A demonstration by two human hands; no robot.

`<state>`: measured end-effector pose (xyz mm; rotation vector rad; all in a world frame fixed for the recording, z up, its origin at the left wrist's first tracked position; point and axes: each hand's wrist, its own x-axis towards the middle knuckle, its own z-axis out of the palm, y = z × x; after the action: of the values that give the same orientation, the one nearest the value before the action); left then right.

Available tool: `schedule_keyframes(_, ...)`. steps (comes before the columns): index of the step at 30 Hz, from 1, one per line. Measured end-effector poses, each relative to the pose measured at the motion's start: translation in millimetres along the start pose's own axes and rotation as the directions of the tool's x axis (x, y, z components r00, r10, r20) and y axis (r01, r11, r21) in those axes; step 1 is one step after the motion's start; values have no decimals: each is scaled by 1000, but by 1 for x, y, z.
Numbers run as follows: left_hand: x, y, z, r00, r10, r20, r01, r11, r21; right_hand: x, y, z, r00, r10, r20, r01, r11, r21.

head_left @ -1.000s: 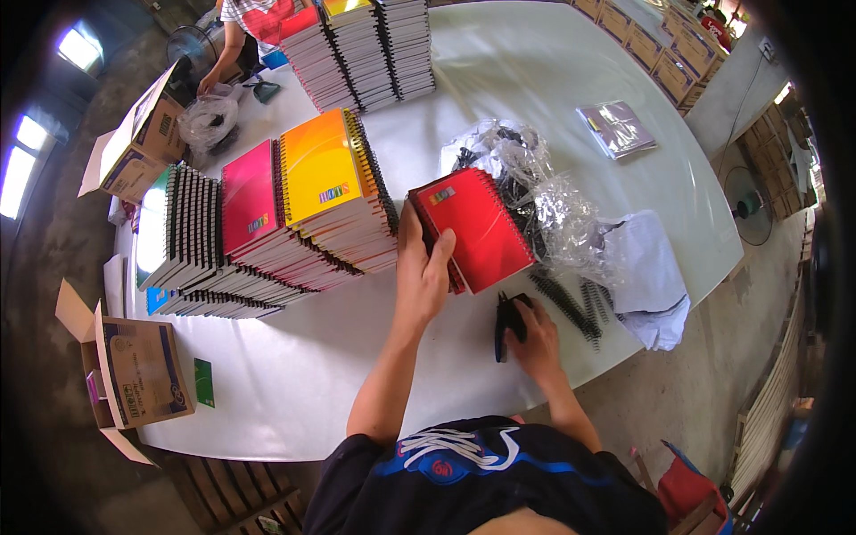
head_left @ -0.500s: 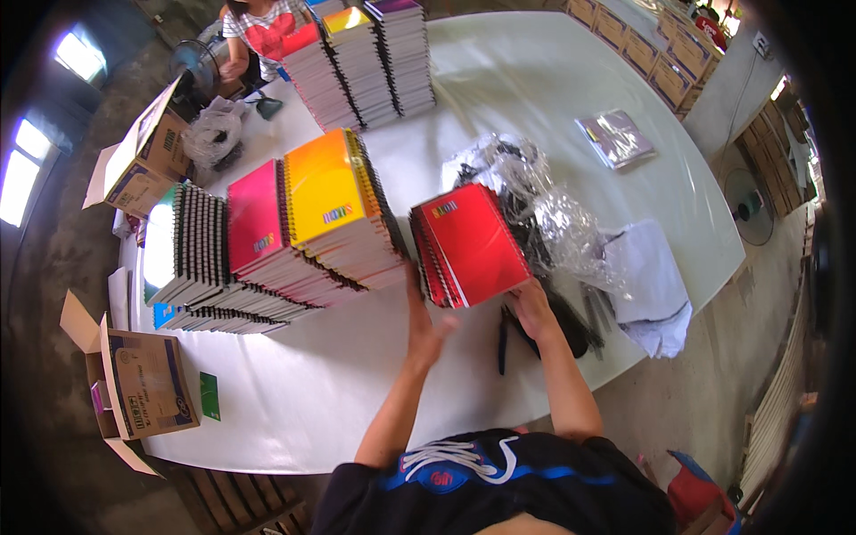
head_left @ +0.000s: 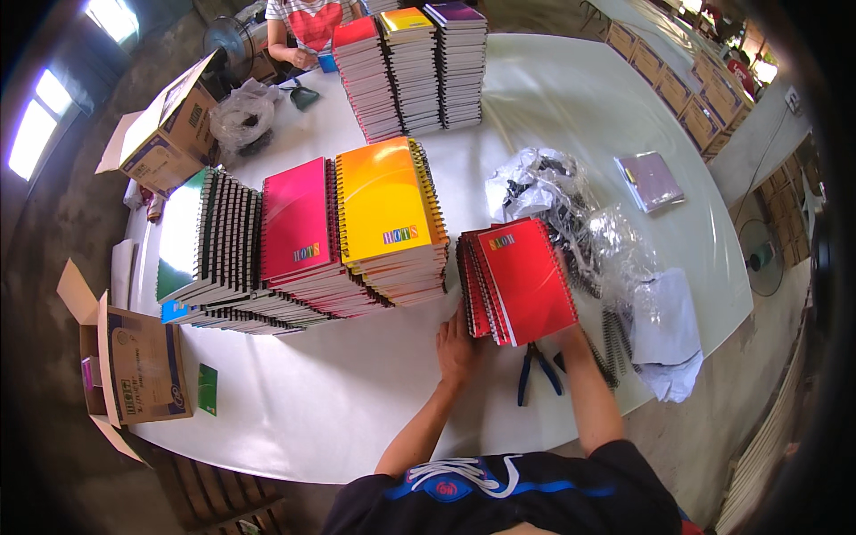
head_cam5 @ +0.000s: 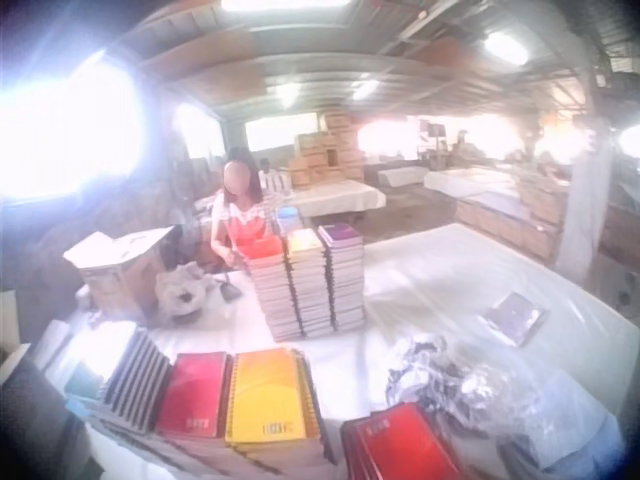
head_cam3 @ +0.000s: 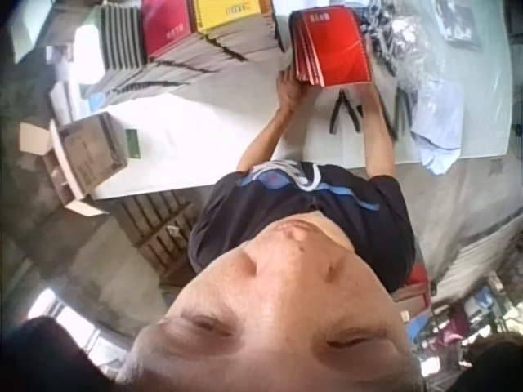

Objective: The person assembles spiral notebooks by cutting wire coils using pliers, stacking notebooks, and placing them into a cardboard box.

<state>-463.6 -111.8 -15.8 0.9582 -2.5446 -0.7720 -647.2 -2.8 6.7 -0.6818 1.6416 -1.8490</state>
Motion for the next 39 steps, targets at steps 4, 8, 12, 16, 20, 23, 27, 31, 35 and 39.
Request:
schedule_keyframes(4, 5, 11, -1, 998, -30, -56, 26, 997, -72, -21, 40, 11, 992, -111, 67, 124, 967, -222)
schedule_keyframes(8, 37, 3, 15, 990, 18, -137, -41, 986, -164, 16, 40, 8, 958, -240, 158, 284, 707, -648)
schedule_keyframes(12, 60, 4, 23, 963, -29, -267, -38, 970, -240, 51, 20, 43, 999, 46, -9, -37, 887, 461)
schedule_keyframes(16, 60, 22, 24, 939, -250, -236, 131, 895, -426, 62, 23, 50, 986, 151, -74, -104, 893, 437)
schedule_keyframes(20, 39, 56, 17, 829, -280, -484, 2, 867, -498, 65, 35, 61, 983, 159, -91, -94, 863, 496)
schedule_keyframes(23, -2, 40, 25, 905, -248, -345, -110, 647, -755, 75, 25, 62, 977, 154, 148, -212, 785, 582)
schedule_keyframes(27, -47, 38, -21, 987, 44, -153, -142, 673, -726, 83, 19, 85, 969, 233, -83, -138, 788, 600)
schedule_keyframes(31, -43, 38, -136, 705, 573, -418, -709, 548, -444, 78, 27, 48, 995, -29, 92, -26, 836, 547)
schedule_keyframes(35, -68, -24, -258, 595, 416, -688, -203, 906, 372, 30, -76, 48, 847, 172, -503, -37, 963, 267)
schedule_keyframes(39, -38, -28, -323, 750, -479, -455, -326, 331, -886, 5, -150, 86, 808, -450, -381, 543, 819, 184)
